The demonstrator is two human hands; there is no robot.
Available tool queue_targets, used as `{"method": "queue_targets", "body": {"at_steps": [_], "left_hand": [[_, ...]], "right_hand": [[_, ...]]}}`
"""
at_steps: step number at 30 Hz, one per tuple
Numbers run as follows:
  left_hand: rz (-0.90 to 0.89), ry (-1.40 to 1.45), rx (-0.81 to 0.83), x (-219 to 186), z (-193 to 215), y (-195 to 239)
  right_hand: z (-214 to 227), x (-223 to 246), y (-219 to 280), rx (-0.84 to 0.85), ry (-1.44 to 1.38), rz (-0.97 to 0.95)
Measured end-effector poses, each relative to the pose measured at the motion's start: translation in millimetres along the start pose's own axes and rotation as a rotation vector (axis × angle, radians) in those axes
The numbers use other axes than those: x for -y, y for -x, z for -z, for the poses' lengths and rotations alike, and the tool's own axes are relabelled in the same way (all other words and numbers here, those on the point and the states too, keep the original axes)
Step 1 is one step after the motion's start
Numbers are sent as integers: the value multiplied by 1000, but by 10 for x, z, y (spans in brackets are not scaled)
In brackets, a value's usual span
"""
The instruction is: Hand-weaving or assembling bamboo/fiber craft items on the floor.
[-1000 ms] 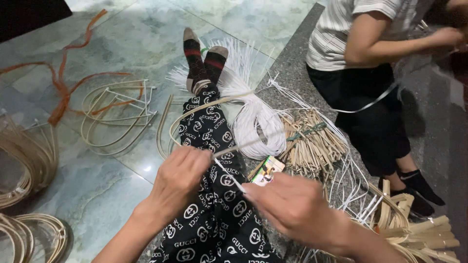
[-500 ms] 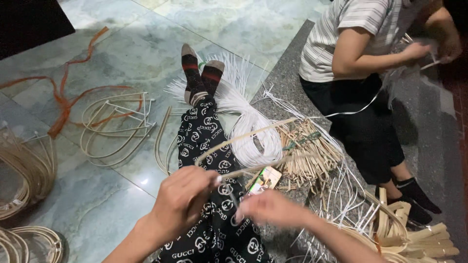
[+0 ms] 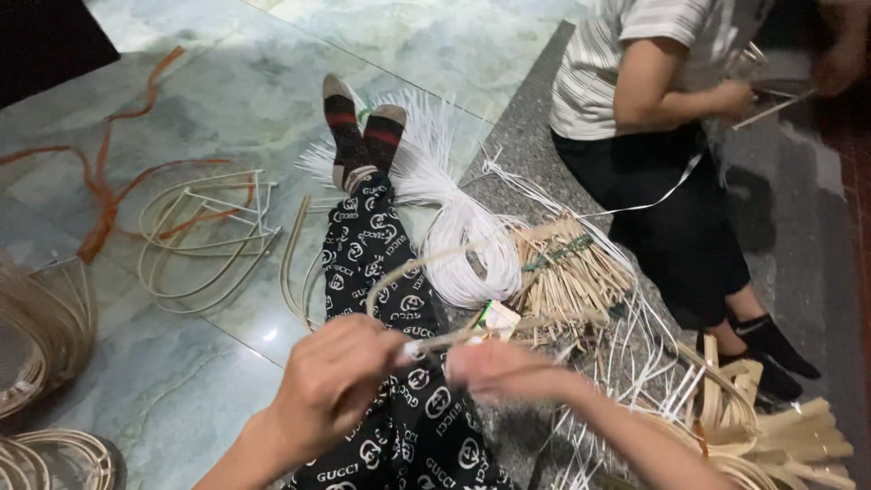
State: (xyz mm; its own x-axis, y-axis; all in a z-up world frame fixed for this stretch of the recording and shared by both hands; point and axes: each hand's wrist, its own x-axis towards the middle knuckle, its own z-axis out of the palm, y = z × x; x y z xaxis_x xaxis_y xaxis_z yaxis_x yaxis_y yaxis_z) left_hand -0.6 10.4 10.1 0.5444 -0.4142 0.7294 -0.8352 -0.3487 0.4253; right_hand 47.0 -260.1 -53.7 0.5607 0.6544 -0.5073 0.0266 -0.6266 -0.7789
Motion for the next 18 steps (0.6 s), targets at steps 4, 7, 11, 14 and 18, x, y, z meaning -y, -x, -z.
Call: {"method": "queue_targets", "body": {"at_steps": [4,7,11,14,18], "left_hand": [[126,-193,6,-1,-40,-52],[-8,-176,199,-89,-138,-109],[-101,42,173,-252,-81,-192],[-66,57,55,-124,-10,-111],[198,-167,48,42,-69,-33]], "right_hand": [[3,391,838,90,-7,615],[476,617,1076,-251,376,1007],[922,229,349,-471,140,610],[350,-72,-22,-131,-14,314],[-71,200,653,156,64,615]]}}
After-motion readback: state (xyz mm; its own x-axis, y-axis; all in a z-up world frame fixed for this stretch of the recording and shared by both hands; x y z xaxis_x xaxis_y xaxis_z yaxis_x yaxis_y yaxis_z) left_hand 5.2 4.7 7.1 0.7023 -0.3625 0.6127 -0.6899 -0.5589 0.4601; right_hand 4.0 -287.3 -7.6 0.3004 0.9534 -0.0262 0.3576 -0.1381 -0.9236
